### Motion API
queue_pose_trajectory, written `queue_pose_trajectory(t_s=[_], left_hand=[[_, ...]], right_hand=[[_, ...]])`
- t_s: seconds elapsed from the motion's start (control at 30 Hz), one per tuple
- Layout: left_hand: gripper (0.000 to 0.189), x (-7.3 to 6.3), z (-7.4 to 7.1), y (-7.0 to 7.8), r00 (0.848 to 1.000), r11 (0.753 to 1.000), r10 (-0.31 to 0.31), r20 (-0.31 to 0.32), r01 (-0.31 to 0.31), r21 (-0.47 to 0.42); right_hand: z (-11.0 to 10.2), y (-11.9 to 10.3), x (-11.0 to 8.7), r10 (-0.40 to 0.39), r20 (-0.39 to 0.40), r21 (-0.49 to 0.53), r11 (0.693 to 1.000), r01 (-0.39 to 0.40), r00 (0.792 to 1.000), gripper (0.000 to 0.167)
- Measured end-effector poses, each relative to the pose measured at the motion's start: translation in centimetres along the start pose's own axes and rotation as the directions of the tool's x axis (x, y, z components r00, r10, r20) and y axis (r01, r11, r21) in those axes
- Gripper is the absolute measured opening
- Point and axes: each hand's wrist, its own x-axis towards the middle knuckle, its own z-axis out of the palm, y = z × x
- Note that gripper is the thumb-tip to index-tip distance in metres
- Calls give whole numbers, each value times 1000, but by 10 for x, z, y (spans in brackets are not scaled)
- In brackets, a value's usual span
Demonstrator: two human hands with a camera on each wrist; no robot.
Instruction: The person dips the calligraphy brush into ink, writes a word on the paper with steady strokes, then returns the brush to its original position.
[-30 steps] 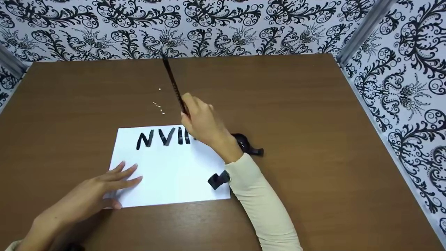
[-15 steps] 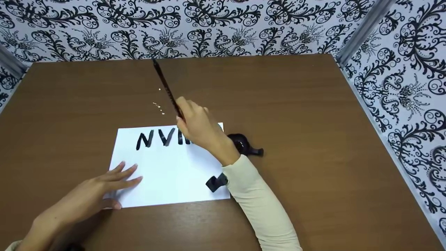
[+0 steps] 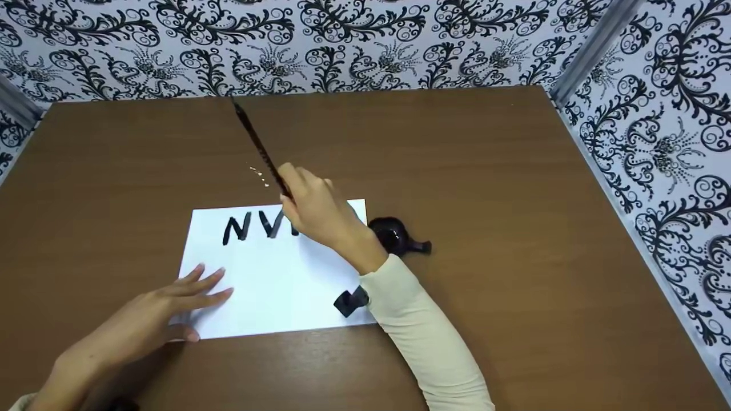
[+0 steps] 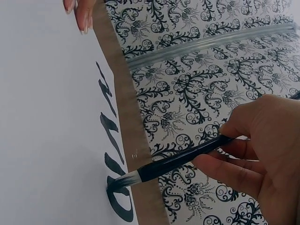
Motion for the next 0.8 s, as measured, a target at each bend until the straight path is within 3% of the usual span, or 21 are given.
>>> queue_pose_trajectory(t_s=[0.47, 0.8], left_hand=[[65, 1, -2, -1, 1000, 1000, 0, -24, 0, -1], [66, 0, 1, 0, 1000, 1000, -2, -18, 2, -9]], right_hand=[[-17, -9, 7, -33, -85, 79, 996, 40, 996, 23], [-40, 21, -10, 14, -228, 47, 999, -3, 974, 20]])
